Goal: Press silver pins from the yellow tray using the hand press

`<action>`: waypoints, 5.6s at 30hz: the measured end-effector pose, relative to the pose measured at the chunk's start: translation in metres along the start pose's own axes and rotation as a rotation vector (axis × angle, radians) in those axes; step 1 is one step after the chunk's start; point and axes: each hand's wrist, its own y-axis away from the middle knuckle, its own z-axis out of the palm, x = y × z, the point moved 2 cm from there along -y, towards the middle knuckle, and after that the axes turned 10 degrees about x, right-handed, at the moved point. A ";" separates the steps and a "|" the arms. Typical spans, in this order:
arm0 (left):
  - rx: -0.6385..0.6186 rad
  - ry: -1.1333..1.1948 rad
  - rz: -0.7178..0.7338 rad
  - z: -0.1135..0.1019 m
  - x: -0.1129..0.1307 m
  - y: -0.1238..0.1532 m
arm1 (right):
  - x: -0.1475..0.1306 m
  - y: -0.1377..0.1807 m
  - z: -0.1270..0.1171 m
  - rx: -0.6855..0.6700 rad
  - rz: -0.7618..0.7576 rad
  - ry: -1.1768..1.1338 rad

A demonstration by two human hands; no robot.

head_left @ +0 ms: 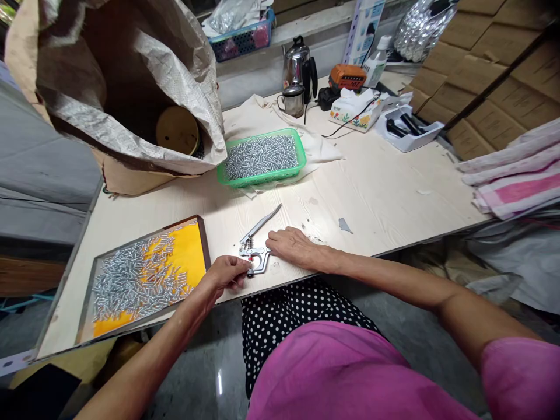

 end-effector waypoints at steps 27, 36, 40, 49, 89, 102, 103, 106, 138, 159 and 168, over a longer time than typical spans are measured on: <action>0.511 -0.689 0.865 0.024 0.016 0.024 | 0.017 -0.009 -0.021 0.071 -0.014 -0.024; 0.260 -0.802 1.167 0.043 0.040 -0.019 | 0.020 0.003 -0.031 -0.002 0.104 -0.032; 0.298 -0.845 1.128 0.046 0.041 -0.012 | 0.019 0.004 -0.030 -0.013 0.103 0.040; 0.333 -0.831 1.069 0.051 0.043 -0.005 | 0.020 0.005 -0.012 0.043 0.027 0.002; 0.948 -0.723 0.763 -0.124 -0.013 -0.045 | 0.071 -0.098 -0.096 0.862 0.159 -0.179; 0.854 -0.878 0.682 -0.115 0.006 -0.079 | 0.061 -0.036 -0.042 0.549 0.102 -0.164; 0.840 -0.869 0.673 -0.116 0.003 -0.075 | 0.055 -0.031 -0.041 0.549 0.094 -0.190; 0.786 -0.874 0.609 -0.120 -0.007 -0.062 | 0.046 -0.019 -0.044 0.573 0.098 -0.257; 0.700 -0.853 0.887 -0.128 0.009 -0.073 | 0.002 0.029 -0.009 0.375 0.113 -0.380; 0.417 -0.399 0.663 0.000 -0.033 0.024 | 0.009 0.032 0.010 0.263 0.046 0.103; 0.182 0.203 0.187 0.015 -0.019 0.022 | 0.006 0.027 0.012 0.218 0.044 0.110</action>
